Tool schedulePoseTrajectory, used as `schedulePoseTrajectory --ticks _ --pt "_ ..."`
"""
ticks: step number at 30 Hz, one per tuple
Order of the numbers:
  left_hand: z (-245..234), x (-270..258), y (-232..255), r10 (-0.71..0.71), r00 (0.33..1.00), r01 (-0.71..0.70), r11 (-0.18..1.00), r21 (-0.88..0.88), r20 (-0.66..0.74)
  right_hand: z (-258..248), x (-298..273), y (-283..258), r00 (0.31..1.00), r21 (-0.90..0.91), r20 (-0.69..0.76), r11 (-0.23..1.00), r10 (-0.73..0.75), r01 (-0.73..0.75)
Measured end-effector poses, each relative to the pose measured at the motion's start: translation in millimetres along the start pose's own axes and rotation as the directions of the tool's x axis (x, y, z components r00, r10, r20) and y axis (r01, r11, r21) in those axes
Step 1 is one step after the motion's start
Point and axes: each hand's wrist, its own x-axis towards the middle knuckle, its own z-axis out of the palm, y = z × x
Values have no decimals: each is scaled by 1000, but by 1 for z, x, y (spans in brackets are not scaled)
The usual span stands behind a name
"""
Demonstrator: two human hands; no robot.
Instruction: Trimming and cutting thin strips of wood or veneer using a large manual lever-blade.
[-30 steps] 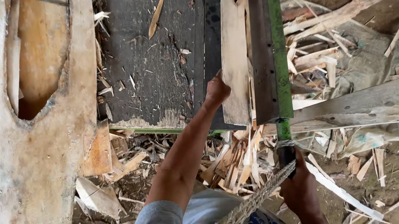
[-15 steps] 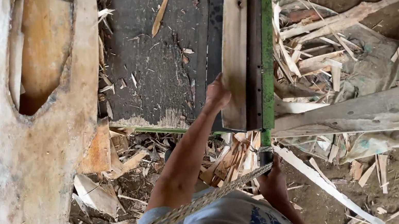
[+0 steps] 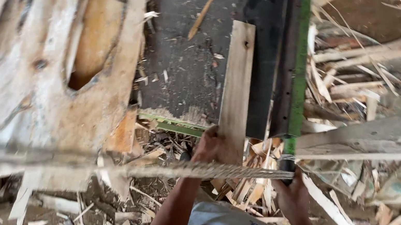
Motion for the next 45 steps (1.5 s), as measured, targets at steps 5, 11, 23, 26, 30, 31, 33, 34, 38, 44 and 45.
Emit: schedulePoseTrajectory --ticks 5,11,23,26,30,31,33,34,38,44,45 --pt "-14 -40 -2 66 996 -79 967 -244 -65 -34 -8 11 989 244 3 960 -145 139" --pt "-39 -95 19 232 963 -267 894 -359 -138 32 2 62 937 732 291 675 -194 -87" --pt "-251 -191 23 328 897 -428 812 -397 -295 317 20 22 762 361 636 918 -117 -161" --pt "-347 -203 37 319 864 -468 795 -386 -390 397 9 -6 686 353 705 928 -180 -120" --pt "-480 -236 97 165 805 -338 917 -212 -570 514 -82 -221 650 311 720 950 -243 11" --pt "-510 -248 122 130 794 -336 908 -251 -594 528 -149 -293 654 313 712 949 -257 33" --pt "-564 -263 142 201 660 -504 833 -227 -724 580 -203 -407 464 413 795 909 -392 60" --pt "-584 -269 151 243 496 -655 735 -176 -834 596 -243 -460 246 508 826 859 -508 65" --pt "-611 -277 112 264 447 -634 768 -94 -855 612 -297 -423 136 399 845 781 -516 481" --pt "-580 -247 9 386 469 -447 879 164 -794 564 -225 -266 178 278 769 573 -614 771" --pt "-570 -249 11 323 585 -342 930 135 -744 551 -202 -240 316 229 662 585 -679 778"
